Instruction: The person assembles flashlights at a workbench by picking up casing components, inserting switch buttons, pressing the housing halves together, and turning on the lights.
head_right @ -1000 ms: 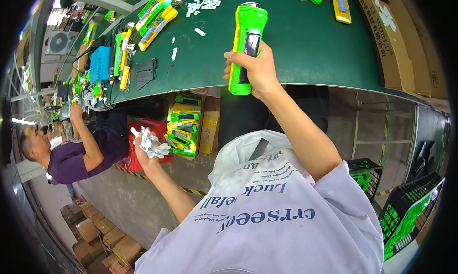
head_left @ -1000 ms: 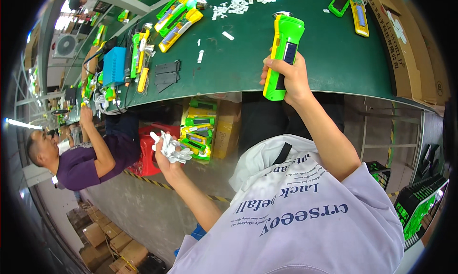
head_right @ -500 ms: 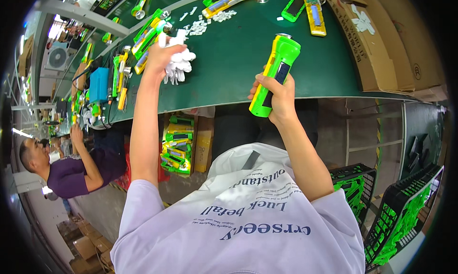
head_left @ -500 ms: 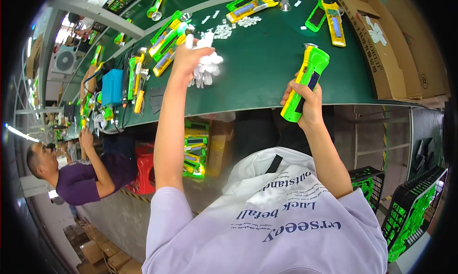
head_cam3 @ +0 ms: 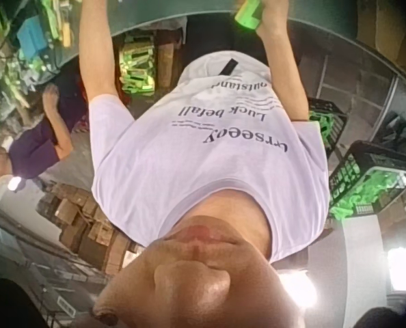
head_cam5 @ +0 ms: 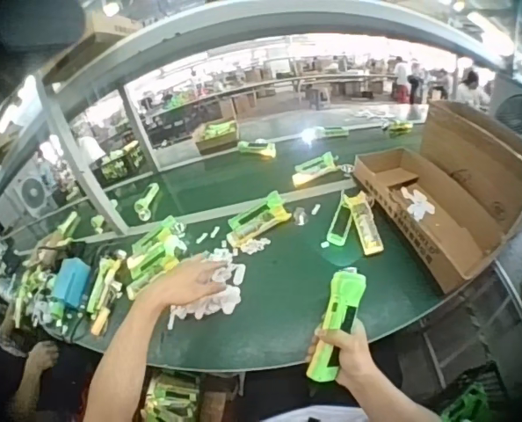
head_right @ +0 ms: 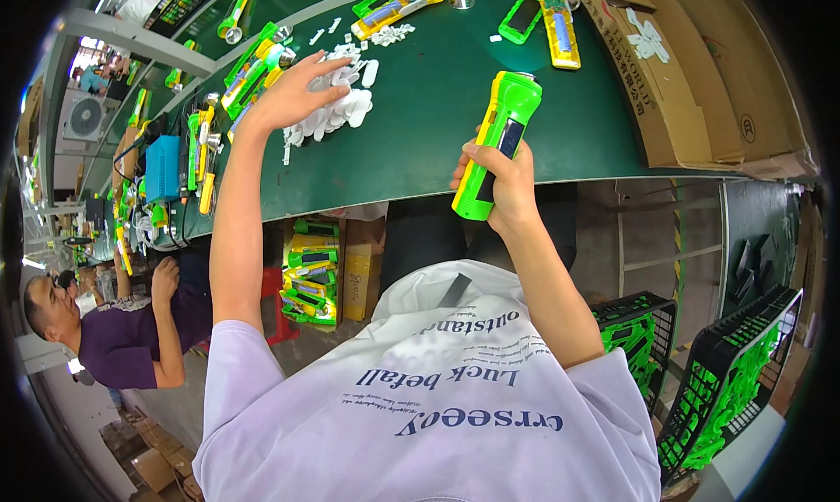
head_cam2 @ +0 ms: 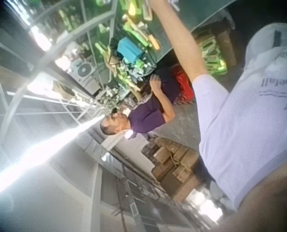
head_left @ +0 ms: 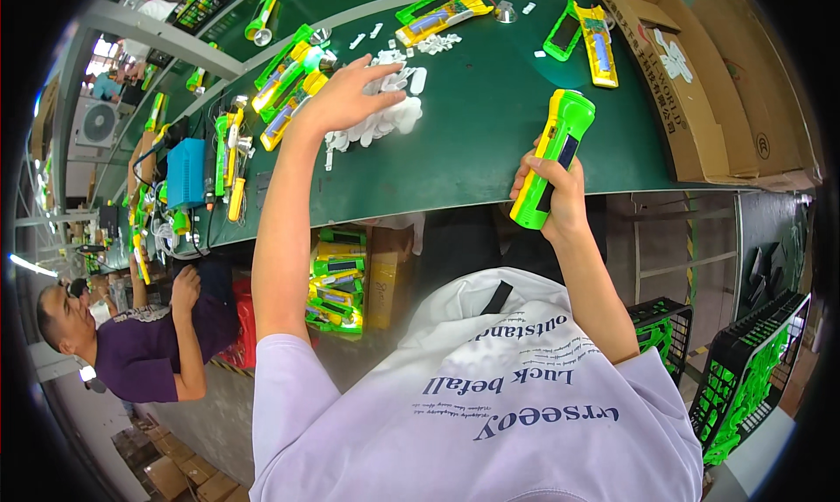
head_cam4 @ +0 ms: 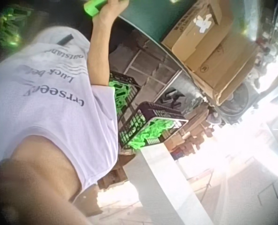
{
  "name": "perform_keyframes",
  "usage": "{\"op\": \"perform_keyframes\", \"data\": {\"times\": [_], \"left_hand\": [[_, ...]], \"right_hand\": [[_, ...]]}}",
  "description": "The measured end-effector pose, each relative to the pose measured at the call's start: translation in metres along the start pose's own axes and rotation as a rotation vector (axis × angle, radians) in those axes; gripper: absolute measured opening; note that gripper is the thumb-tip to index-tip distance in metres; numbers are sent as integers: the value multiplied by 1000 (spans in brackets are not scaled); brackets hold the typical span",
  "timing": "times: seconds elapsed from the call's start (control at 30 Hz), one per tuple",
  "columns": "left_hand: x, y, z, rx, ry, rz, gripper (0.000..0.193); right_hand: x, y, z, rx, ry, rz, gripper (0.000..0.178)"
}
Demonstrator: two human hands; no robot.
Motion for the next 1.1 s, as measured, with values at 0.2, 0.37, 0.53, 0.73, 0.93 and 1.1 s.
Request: {"op": "perform_keyframes", "data": {"times": [0.2, 0.37, 0.53, 0.73, 0.93, 1.1], "left_hand": [[0, 5, -8, 10, -129, 66, 29], [-23, 7, -32, -113, -300, -232, 22], [34, -56, -55, -47, -358, 29, 23], [59, -59, -43, -159, -477, 62, 21], [50, -55, -26, -153, -309, 110, 23], [47, -53, -19, -10, -205, 151, 24]], "right_hand": [[11, -2, 7, 14, 63, -70, 38], [17, -5, 5, 104, 143, -30, 47], [19, -12, 14, 148, 234, 20, 51], [23, -15, 10, 242, 317, 26, 46], [19, -9, 3, 291, 319, -40, 44], [15, -7, -11, 340, 309, -56, 43]]}}
Point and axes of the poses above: each hand's wrist, its own z-axis towards the middle knuckle, its own x-axis out of the palm, y = z × x, the point moved 3 cm from there along z, towards the middle knuckle, and after that the axes turned 1 degree about -y, right-handed, at the moved point
